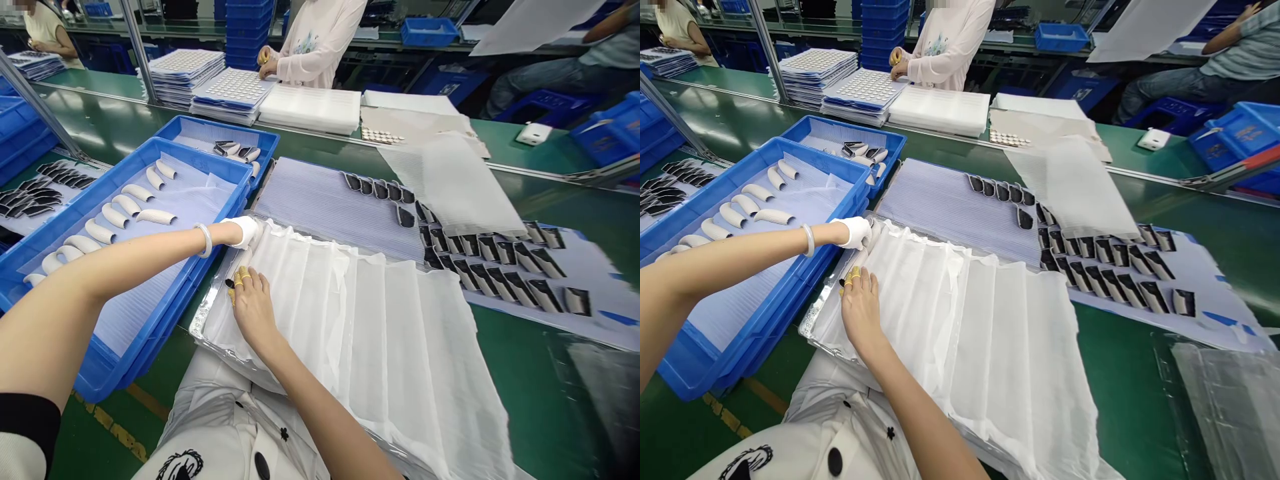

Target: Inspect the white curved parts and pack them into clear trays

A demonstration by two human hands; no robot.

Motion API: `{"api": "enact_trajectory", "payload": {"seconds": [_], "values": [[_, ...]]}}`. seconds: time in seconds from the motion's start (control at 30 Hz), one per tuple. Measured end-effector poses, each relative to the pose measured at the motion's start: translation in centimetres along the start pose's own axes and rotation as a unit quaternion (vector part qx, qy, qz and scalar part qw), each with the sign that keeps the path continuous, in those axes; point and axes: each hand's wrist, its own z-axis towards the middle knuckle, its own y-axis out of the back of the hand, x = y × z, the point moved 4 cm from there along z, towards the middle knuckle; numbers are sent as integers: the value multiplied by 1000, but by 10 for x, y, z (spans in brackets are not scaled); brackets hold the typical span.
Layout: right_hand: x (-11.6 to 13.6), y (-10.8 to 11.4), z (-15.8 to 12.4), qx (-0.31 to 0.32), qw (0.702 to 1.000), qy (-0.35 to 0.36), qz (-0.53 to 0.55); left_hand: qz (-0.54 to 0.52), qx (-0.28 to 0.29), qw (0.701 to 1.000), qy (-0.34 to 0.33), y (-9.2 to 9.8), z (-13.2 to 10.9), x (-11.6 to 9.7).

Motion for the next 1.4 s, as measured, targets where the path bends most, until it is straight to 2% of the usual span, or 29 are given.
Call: {"api": "enact_trajectory", "payload": {"seconds": [0.13,0.23,0.3,0.43,0.57,0.63,0.73,0.87,0.93,1.03,1.13,1.27,1.4], "values": [[0,-8,9,5,999,14,-31,-36,-82,996,5,30,-18,9],[1,-11,16,0,998,26,-54,-61,-143,988,13,52,-47,23],[3,-13,18,-4,997,36,-66,-75,-177,981,25,61,-73,35],[7,-16,18,-16,994,74,-81,-124,-231,960,92,59,-128,68],[7,-14,15,-22,987,138,-85,-161,-261,930,202,38,-179,120],[4,-8,17,-25,982,170,-81,-178,-248,917,256,20,-203,148],[-2,14,32,-40,978,190,-76,-204,-185,911,307,-14,-231,176],[11,52,78,-73,985,152,-29,-222,-131,907,334,-50,-253,185],[31,58,107,-20,992,124,20,-210,-132,902,354,-55,-260,189],[73,46,145,83,987,129,44,-171,-147,884,410,-55,-272,207],[118,23,160,146,971,185,49,-151,-121,866,462,-60,-288,229],[158,-6,151,219,947,232,18,-151,-44,857,490,-76,-311,239],[172,-21,140,258,934,248,-16,-140,24,856,497,-93,-326,228]]}}
